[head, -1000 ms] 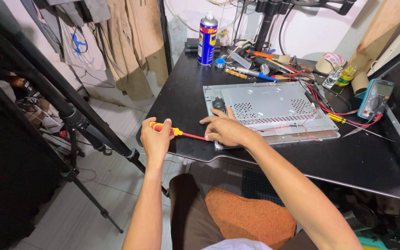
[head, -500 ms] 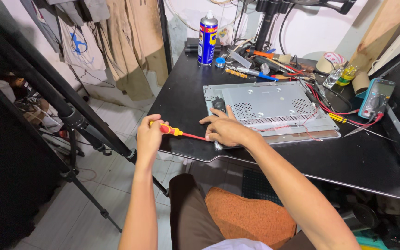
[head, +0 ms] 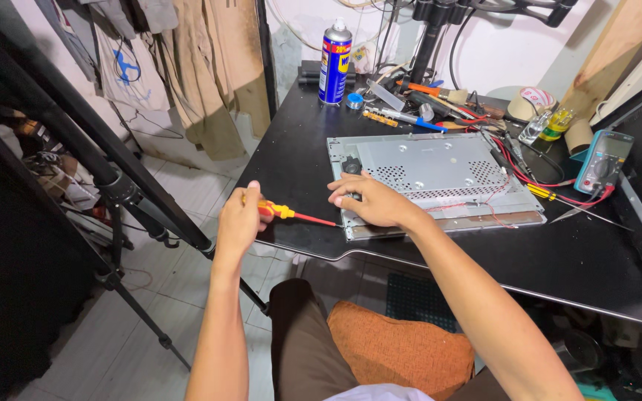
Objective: The person works on the internal components of a flat-panel display, using a screwdriver to remove and replace screws from the metal chassis and circuit boards, and then lifting the metal casing to access the layers beneath.
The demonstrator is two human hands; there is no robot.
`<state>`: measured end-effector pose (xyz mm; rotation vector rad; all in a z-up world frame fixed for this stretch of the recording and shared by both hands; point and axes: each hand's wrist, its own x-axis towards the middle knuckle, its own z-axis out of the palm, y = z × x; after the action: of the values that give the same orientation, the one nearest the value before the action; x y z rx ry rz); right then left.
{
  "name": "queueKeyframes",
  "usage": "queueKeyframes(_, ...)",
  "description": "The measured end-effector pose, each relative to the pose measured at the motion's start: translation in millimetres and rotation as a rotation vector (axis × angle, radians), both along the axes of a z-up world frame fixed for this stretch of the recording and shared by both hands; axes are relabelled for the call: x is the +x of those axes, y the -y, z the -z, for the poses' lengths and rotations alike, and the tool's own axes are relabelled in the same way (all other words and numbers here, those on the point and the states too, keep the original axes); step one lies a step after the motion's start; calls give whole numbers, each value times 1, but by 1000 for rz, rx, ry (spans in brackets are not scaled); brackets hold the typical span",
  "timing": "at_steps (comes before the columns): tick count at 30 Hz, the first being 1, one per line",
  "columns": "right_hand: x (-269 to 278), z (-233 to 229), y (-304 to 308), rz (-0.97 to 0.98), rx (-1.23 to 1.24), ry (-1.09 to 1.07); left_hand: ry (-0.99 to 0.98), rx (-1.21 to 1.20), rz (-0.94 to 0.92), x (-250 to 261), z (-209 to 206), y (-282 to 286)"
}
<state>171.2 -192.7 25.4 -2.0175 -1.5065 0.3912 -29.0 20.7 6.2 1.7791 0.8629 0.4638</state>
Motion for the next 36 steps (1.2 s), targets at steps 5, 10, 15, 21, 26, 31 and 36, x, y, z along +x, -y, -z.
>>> queueKeyframes(5, 1, 2, 2, -9, 31, -11, 665, -212, 317, 8, 29, -20)
queueKeyframes(10, 2, 2, 2, -13, 25, -7, 470, -255, 138, -3, -16, 13)
queueKeyframes(15, 3, 1, 2, -12, 11, 5, 31, -40, -56, 3, -19, 18)
queueKeyframes(21, 1, -3, 1, -12, -5, -5, 750, -458, 327, 19, 26, -5)
queueKeyframes(26, -1, -3, 2, -2, -8, -18, 667, -485, 291, 27, 27, -1)
queueKeyframes(31, 2, -2, 4, -16, 0, -12, 672, -483, 237, 29, 20, -6)
queueKeyframes(36, 2, 0, 4, -16, 11, -19, 694, -443, 191, 30, 17, -22)
